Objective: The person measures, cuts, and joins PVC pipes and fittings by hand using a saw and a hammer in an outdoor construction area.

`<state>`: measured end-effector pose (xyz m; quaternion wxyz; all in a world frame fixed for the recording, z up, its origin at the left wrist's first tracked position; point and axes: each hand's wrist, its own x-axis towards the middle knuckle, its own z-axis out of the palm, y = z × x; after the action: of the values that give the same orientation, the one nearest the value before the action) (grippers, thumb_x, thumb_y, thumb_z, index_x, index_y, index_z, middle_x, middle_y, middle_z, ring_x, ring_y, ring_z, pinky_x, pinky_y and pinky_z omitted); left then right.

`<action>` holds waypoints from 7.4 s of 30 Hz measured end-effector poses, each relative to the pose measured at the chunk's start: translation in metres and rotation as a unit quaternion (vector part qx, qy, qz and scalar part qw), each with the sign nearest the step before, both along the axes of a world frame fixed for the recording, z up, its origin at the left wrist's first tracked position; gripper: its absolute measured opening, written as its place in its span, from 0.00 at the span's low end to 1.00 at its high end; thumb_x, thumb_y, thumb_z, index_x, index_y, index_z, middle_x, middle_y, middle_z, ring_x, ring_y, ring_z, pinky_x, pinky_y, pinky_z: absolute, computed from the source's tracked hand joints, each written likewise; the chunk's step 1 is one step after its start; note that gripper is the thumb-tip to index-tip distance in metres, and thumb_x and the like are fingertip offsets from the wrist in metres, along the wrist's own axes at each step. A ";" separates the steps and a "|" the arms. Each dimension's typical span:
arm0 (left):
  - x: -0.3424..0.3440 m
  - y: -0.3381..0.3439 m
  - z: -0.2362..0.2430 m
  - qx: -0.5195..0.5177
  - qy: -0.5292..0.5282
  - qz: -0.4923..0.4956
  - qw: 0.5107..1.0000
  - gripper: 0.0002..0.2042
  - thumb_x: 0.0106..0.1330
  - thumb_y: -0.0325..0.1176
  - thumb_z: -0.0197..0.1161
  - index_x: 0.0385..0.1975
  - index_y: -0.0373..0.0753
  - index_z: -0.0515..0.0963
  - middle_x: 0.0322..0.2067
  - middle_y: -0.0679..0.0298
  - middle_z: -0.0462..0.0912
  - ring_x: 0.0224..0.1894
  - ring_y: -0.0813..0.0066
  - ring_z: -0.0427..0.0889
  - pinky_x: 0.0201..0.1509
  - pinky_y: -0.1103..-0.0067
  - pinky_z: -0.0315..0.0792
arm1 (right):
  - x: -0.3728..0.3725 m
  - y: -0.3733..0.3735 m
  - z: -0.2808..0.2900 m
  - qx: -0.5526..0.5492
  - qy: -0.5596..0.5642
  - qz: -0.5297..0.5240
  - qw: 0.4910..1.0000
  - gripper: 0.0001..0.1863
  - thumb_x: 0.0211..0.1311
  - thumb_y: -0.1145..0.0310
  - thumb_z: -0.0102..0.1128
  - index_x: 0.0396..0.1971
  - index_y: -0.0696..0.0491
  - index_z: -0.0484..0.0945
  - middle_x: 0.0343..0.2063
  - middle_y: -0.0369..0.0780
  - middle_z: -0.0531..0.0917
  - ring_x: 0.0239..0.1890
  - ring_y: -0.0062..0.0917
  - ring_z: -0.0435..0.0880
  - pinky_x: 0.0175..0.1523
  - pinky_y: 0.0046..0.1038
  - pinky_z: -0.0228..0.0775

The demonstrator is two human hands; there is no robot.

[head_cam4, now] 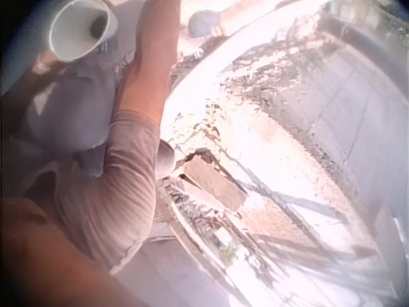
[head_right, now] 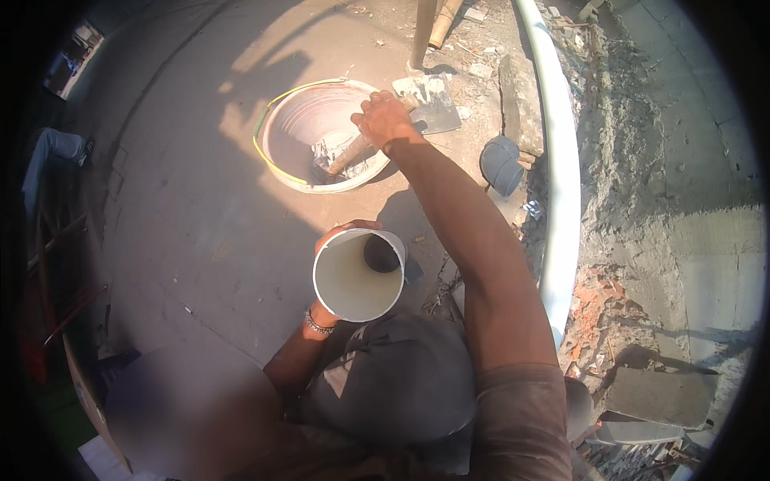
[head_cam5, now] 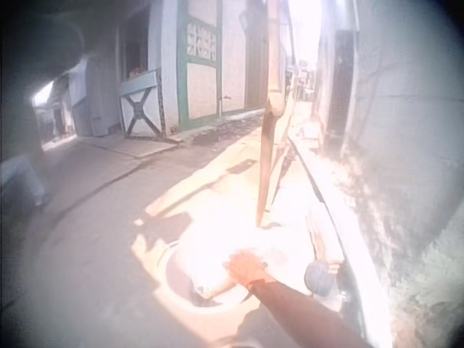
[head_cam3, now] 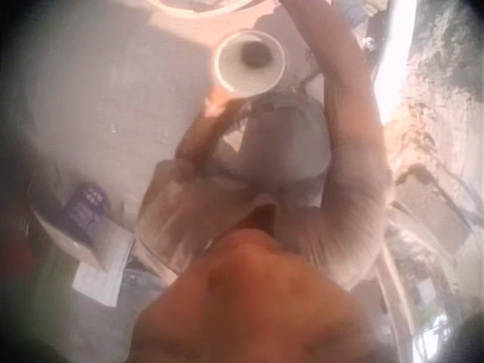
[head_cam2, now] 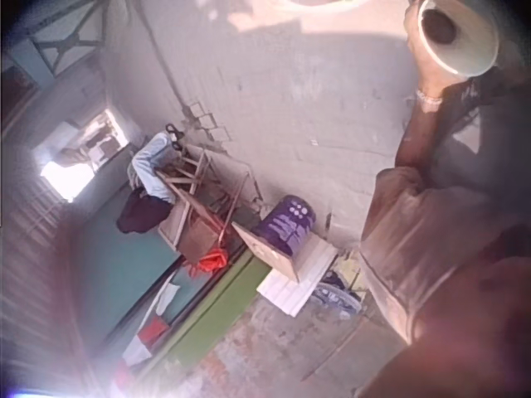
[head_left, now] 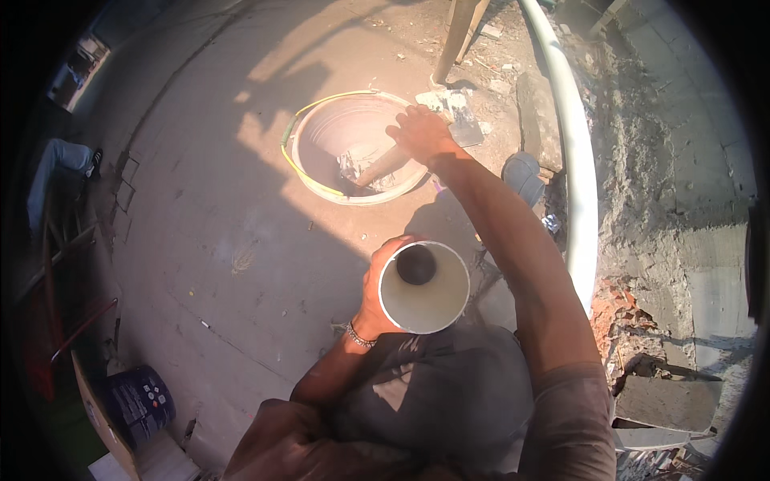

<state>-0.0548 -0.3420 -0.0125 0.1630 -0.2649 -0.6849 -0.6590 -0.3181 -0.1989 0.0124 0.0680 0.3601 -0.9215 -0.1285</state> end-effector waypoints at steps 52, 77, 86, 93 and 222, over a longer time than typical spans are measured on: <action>-0.089 0.128 0.003 -0.192 -0.047 -0.132 0.971 0.47 0.36 0.36 0.86 0.64 0.37 0.72 0.56 0.50 0.81 0.59 0.55 0.82 0.62 0.64 0.77 | 0.399 0.220 0.267 -0.589 -0.109 -0.342 0.724 0.16 0.65 0.72 0.68 0.49 0.60 0.77 0.31 0.40 0.87 0.33 0.19 0.83 0.39 0.24 0.73; -0.054 0.086 0.106 -0.284 -0.155 -0.328 0.887 0.49 0.41 0.46 0.84 0.69 0.40 0.71 0.69 0.52 0.72 0.68 0.58 0.76 0.72 0.66 0.68 | 0.484 0.265 0.250 -0.709 -0.136 -0.379 0.579 0.25 0.53 0.68 0.79 0.48 0.60 0.78 0.34 0.39 0.85 0.38 0.19 0.82 0.44 0.23 0.73; -0.113 0.100 0.174 -0.029 -0.247 -0.255 0.934 0.41 0.47 0.50 0.79 0.59 0.30 0.75 0.51 0.51 0.84 0.56 0.58 0.85 0.59 0.66 0.80 | 0.458 0.280 0.243 -0.728 0.005 -0.336 0.597 0.20 0.61 0.67 0.71 0.49 0.61 0.78 0.30 0.34 0.80 0.32 0.16 0.78 0.37 0.22 0.69; -0.061 0.175 0.234 0.337 -0.463 -0.378 0.727 0.36 0.69 0.65 0.57 0.58 0.34 0.77 0.47 0.50 0.86 0.46 0.59 0.88 0.53 0.65 0.85 | 0.442 0.290 0.237 -0.684 -0.081 -0.299 0.661 0.27 0.50 0.64 0.85 0.46 0.57 0.79 0.25 0.29 0.76 0.29 0.11 0.73 0.34 0.18 0.65; -0.019 0.189 0.171 -0.095 0.253 -0.287 0.919 0.39 0.47 0.43 0.84 0.59 0.44 0.69 0.55 0.54 0.83 0.56 0.50 0.83 0.57 0.56 0.74 | 0.498 0.249 0.253 -0.391 0.132 -0.389 0.824 0.08 0.59 0.75 0.70 0.35 0.59 0.80 0.27 0.41 0.85 0.25 0.28 0.81 0.35 0.27 0.73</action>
<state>-0.0740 -0.1535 0.1583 0.1082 -0.6222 -0.5749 -0.5202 0.1795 0.0504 0.2658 0.2684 -0.1056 -0.9404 0.1801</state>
